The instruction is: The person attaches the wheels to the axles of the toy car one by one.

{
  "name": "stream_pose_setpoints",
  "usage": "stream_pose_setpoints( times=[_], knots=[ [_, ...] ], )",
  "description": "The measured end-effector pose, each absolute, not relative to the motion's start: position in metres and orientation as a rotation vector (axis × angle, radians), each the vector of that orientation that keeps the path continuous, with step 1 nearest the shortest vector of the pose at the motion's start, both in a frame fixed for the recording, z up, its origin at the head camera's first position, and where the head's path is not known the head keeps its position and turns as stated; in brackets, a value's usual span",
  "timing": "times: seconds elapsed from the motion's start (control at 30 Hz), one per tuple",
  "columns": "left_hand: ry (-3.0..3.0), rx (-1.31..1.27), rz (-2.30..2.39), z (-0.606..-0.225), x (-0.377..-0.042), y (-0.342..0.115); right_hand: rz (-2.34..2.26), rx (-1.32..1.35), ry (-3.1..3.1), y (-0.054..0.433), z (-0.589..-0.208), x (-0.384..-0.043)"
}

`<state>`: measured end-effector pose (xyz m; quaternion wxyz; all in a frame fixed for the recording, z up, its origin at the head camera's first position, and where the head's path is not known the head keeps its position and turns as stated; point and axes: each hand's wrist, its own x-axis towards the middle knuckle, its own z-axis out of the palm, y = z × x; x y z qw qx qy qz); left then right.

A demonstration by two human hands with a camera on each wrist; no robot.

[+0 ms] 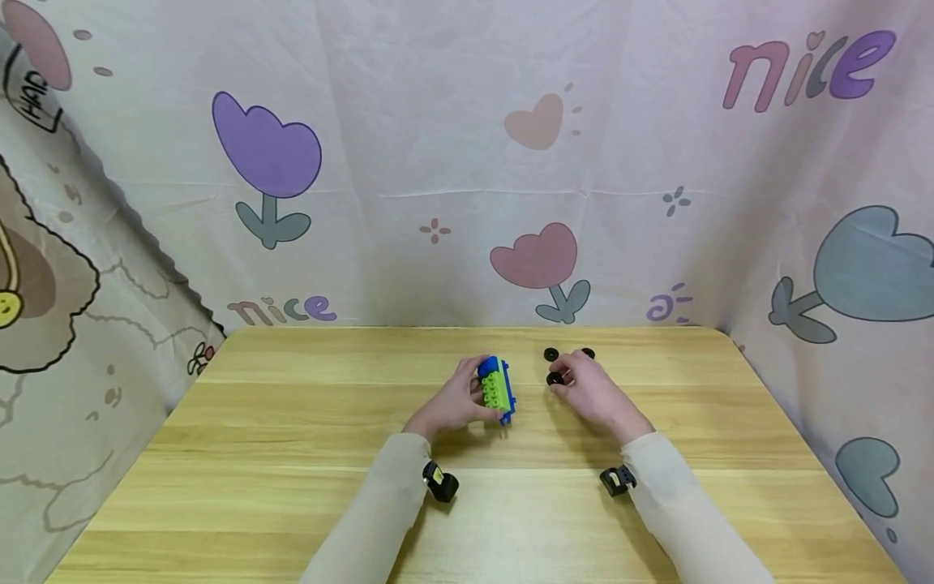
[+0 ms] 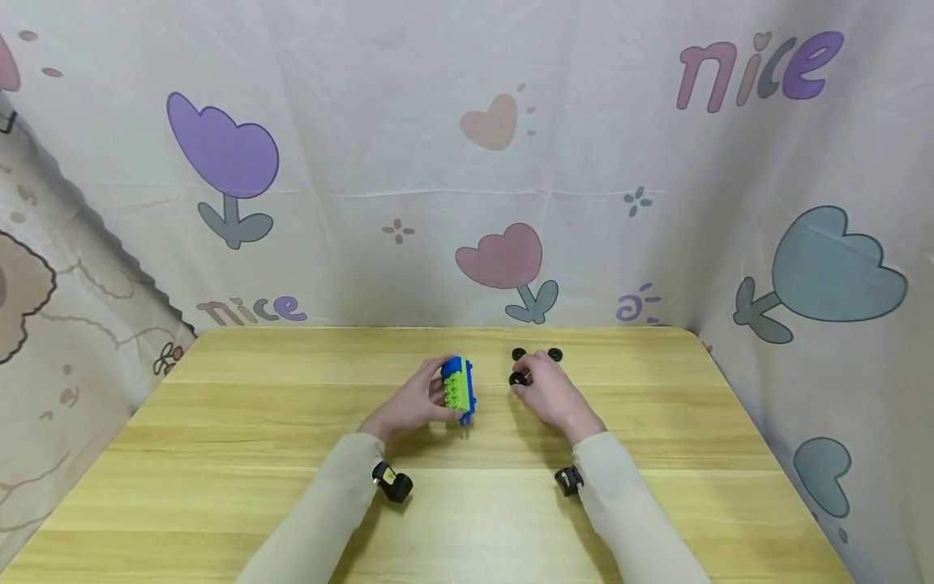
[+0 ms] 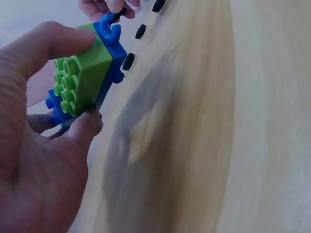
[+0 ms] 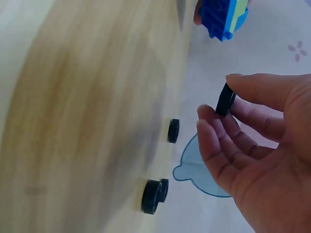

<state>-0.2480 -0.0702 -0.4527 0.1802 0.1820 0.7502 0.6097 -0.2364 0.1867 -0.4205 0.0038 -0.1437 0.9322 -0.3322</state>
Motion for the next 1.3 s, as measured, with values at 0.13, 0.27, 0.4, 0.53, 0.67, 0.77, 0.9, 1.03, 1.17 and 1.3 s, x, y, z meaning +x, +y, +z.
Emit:
stream_pose_setpoints(
  times=[0.13,0.27,0.4,0.53,0.67,0.77,0.9,1.03,1.17,1.3],
  knots=[
    [2.099,0.507,1.779,-0.455,-0.246,-0.071,-1.108,-0.486,2.908,0.185,-0.415,-0.228],
    [2.102,0.527,1.801,-0.455,-0.243,-0.070,-1.166,-0.525,2.894,0.182,-0.410,-0.221],
    [2.029,0.534,1.853,-0.455,-0.241,-0.070,-1.204,-0.570,2.880,0.176,-0.406,-0.215],
    [2.003,0.528,1.869,-0.453,-0.238,-0.069,-1.184,-0.639,2.893,0.170,-0.403,-0.210],
    [2.002,0.529,1.868,-0.451,-0.236,-0.069,-1.154,-0.709,2.902,0.165,-0.401,-0.205],
    [1.968,0.540,1.885,-0.449,-0.235,-0.068,-1.154,-0.717,2.902,0.161,-0.399,-0.202],
    [1.909,0.560,1.926,-0.448,-0.234,-0.067,-1.171,-0.692,2.901,0.156,-0.398,-0.197],
    [1.885,0.611,1.950,-0.449,-0.234,-0.067,-1.196,-0.685,2.886,0.152,-0.400,-0.194],
    [1.872,0.646,1.954,-0.450,-0.234,-0.067,-1.213,-0.707,2.872,0.150,-0.404,-0.193],
    [1.887,0.673,1.941,-0.451,-0.234,-0.066,-1.213,-0.732,2.863,0.149,-0.407,-0.192]
  ],
)
